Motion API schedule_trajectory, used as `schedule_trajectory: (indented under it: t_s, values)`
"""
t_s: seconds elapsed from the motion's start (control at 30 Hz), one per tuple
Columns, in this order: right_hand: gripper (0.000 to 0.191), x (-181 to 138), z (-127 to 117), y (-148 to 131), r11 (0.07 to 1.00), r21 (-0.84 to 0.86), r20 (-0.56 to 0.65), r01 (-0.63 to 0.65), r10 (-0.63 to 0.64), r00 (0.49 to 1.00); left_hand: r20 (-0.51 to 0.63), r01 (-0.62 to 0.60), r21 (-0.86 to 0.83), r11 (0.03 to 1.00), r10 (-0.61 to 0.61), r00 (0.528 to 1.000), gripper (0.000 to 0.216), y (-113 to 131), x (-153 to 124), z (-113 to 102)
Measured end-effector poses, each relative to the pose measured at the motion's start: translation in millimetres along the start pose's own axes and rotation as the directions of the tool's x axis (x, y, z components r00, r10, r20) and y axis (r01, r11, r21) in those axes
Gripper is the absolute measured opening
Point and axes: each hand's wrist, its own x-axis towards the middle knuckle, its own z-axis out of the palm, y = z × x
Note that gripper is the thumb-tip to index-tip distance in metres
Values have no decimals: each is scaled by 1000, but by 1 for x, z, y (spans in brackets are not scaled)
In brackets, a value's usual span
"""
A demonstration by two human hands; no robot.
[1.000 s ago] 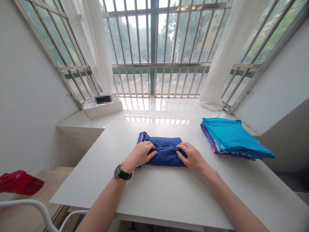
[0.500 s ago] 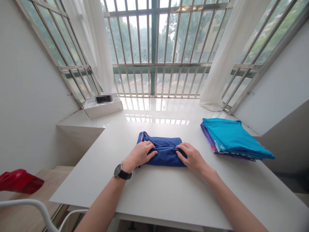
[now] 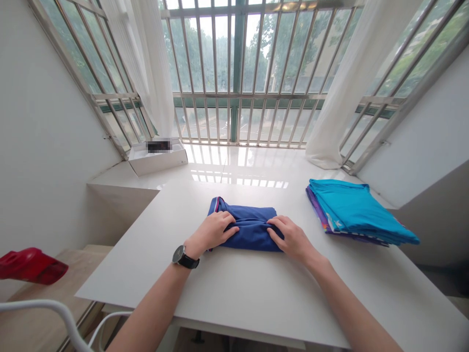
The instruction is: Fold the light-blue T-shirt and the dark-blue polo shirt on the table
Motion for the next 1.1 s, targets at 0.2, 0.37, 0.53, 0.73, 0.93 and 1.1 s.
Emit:
schedule_trajectory:
  t_s: [0.2, 0.37, 0.53, 0.73, 0.93, 1.1]
  values:
    - [22, 0, -2, -2, 1000, -28, 16, 10, -9, 1000, -12, -16, 20, 1000, 16, 1000, 24, -3, -1, 6]
    - [23, 0, -1, -2, 999, -45, 43, 1, 1, 999, 0, -16, 39, 999, 16, 1000, 25, 0, -1, 4]
    - [23, 0, 0, -1, 1000, -22, 50, -6, 7, 999, 7, -4, 54, 999, 4, 1000, 26, 1, -2, 4]
    - [23, 0, 2, 1, 1000, 12, 32, -28, 28, 999, 8, 5, 31, 1000, -5, 1000, 25, 1, -1, 4]
    - [19, 1, 2, 1, 991, 95, 26, -91, 89, 996, 42, 53, 34, 998, -54, 998, 26, 5, 1, 1]
    - [19, 1, 4, 6, 979, 155, 23, -132, 130, 991, 65, 101, 35, 994, -103, 993, 27, 4, 2, 3]
